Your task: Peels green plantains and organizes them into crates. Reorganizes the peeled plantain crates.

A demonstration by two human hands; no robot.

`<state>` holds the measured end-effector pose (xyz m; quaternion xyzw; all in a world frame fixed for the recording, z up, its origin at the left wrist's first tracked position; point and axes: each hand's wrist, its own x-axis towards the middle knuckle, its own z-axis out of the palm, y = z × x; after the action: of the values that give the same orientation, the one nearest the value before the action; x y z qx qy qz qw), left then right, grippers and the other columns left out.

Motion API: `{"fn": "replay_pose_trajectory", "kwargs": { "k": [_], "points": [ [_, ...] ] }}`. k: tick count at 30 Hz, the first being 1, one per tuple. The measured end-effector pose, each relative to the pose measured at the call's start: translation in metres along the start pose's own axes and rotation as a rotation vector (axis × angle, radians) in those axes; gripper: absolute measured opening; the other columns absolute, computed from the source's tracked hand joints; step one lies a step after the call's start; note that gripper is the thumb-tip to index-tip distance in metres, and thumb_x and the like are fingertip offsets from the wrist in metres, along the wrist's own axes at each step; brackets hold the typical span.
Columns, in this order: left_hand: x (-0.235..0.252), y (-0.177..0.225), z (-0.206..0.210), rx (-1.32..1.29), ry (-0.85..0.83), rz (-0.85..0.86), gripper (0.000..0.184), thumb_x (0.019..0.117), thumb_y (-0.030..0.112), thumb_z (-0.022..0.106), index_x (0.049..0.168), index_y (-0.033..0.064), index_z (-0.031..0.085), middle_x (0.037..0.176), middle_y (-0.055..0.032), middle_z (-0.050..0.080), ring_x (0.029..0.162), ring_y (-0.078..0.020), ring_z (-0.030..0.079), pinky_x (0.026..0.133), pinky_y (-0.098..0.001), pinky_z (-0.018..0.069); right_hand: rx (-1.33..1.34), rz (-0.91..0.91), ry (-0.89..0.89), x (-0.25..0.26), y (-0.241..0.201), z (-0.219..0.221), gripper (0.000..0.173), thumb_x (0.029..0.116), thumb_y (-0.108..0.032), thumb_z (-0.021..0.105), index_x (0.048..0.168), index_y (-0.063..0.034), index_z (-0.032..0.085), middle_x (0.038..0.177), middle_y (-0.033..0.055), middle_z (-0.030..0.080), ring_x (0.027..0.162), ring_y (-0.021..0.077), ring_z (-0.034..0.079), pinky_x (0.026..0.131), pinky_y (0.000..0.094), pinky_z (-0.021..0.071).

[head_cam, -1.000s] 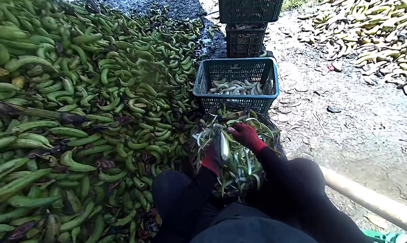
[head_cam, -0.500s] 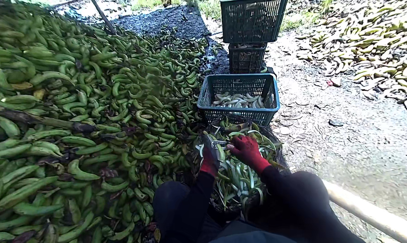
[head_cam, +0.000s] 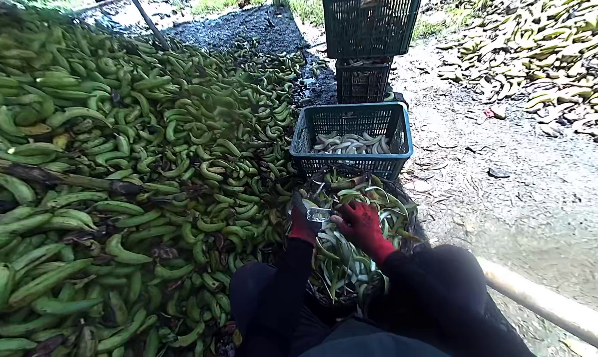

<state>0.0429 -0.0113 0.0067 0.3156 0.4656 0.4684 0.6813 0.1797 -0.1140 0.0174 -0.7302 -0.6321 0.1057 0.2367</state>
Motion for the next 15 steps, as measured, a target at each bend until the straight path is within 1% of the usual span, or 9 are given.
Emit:
{"fn": "replay_pose_trajectory", "kwargs": {
  "k": [1, 2, 3, 5, 6, 7, 9, 11, 15],
  "points": [
    [0.002, -0.002, 0.005, -0.047, -0.031, 0.003, 0.045, 0.1093, 0.049, 0.033, 0.131, 0.0147, 0.054, 0.109, -0.0068, 0.062, 0.093, -0.0177, 0.062, 0.078, -0.0398, 0.0553, 0.023, 0.030, -0.041, 0.008, 0.002, -0.004, 0.056, 0.1015, -0.062, 0.042, 0.122, -0.0192, 0.072, 0.115, 0.0140, 0.070, 0.112, 0.0352, 0.064, 0.099, 0.0606, 0.0442],
    [0.004, -0.005, 0.007, -0.066, -0.079, 0.017, 0.043, 0.1092, 0.048, 0.035, 0.125, 0.0146, 0.056, 0.101, -0.0047, 0.062, 0.086, -0.0156, 0.062, 0.074, -0.0364, 0.0555, 0.057, 0.056, -0.096, 0.018, 0.007, -0.008, 0.055, 0.1025, -0.061, 0.043, 0.122, -0.0186, 0.071, 0.116, 0.0135, 0.070, 0.114, 0.0346, 0.064, 0.100, 0.0610, 0.0445],
    [0.006, -0.008, 0.008, -0.047, -0.111, 0.035, 0.043, 0.1093, 0.048, 0.036, 0.126, 0.0146, 0.058, 0.101, -0.0040, 0.064, 0.087, -0.0143, 0.063, 0.074, -0.0345, 0.0557, 0.086, 0.072, -0.142, 0.027, 0.011, -0.009, 0.054, 0.1029, -0.061, 0.042, 0.122, -0.0186, 0.071, 0.116, 0.0128, 0.070, 0.114, 0.0337, 0.064, 0.100, 0.0609, 0.0448],
    [0.005, -0.010, 0.004, 0.098, -0.121, 0.073, 0.052, 0.1103, 0.048, 0.032, 0.141, 0.0132, 0.054, 0.127, -0.0087, 0.063, 0.111, -0.0174, 0.061, 0.093, -0.0390, 0.0533, 0.079, 0.065, -0.160, 0.033, 0.019, -0.005, 0.056, 0.1014, -0.064, 0.042, 0.120, -0.0199, 0.070, 0.114, 0.0119, 0.070, 0.112, 0.0322, 0.064, 0.099, 0.0596, 0.0457],
    [0.005, -0.009, 0.003, 0.184, -0.122, 0.100, 0.056, 0.1112, 0.047, 0.028, 0.148, 0.0104, 0.048, 0.141, -0.0124, 0.056, 0.124, -0.0203, 0.056, 0.103, -0.0416, 0.0488, 0.052, 0.061, -0.143, 0.034, 0.020, -0.005, 0.057, 0.1005, -0.066, 0.041, 0.121, -0.0207, 0.070, 0.114, 0.0117, 0.070, 0.113, 0.0317, 0.064, 0.100, 0.0591, 0.0449],
    [0.006, -0.010, 0.003, 0.254, -0.109, 0.124, 0.058, 0.1116, 0.046, 0.026, 0.150, 0.0079, 0.044, 0.145, -0.0153, 0.052, 0.128, -0.0223, 0.053, 0.106, -0.0427, 0.0464, 0.030, 0.061, -0.139, 0.033, 0.019, -0.006, 0.059, 0.1006, -0.066, 0.040, 0.123, -0.0203, 0.069, 0.117, 0.0125, 0.069, 0.116, 0.0323, 0.063, 0.103, 0.0593, 0.0428],
    [0.001, -0.010, 0.004, 0.385, -0.108, 0.163, 0.055, 0.1132, 0.039, 0.023, 0.151, 0.0042, 0.043, 0.147, -0.0182, 0.050, 0.131, -0.0230, 0.052, 0.109, -0.0408, 0.0444, 0.035, 0.085, -0.158, 0.033, 0.017, -0.008, 0.058, 0.1013, -0.065, 0.040, 0.123, -0.0203, 0.069, 0.117, 0.0126, 0.069, 0.117, 0.0325, 0.062, 0.105, 0.0595, 0.0413],
    [-0.013, -0.007, 0.010, 0.550, -0.172, 0.190, 0.050, 0.1140, 0.030, 0.024, 0.149, 0.0004, 0.044, 0.143, -0.0201, 0.053, 0.126, -0.0213, 0.055, 0.107, -0.0375, 0.0462, 0.106, 0.145, -0.198, 0.043, 0.021, -0.013, 0.055, 0.1034, -0.062, 0.041, 0.121, -0.0179, 0.070, 0.112, 0.0140, 0.069, 0.111, 0.0343, 0.065, 0.098, 0.0606, 0.0451],
    [-0.025, -0.007, 0.014, 0.686, -0.271, 0.137, 0.049, 0.1135, 0.031, 0.029, 0.148, 0.0009, 0.047, 0.142, -0.0186, 0.056, 0.126, -0.0186, 0.057, 0.108, -0.0356, 0.0464, 0.222, 0.272, -0.298, 0.065, 0.040, -0.014, 0.056, 0.1044, -0.062, 0.041, 0.127, -0.0184, 0.069, 0.117, 0.0165, 0.072, 0.113, 0.0393, 0.066, 0.095, 0.0687, 0.0457]
  ]
}}
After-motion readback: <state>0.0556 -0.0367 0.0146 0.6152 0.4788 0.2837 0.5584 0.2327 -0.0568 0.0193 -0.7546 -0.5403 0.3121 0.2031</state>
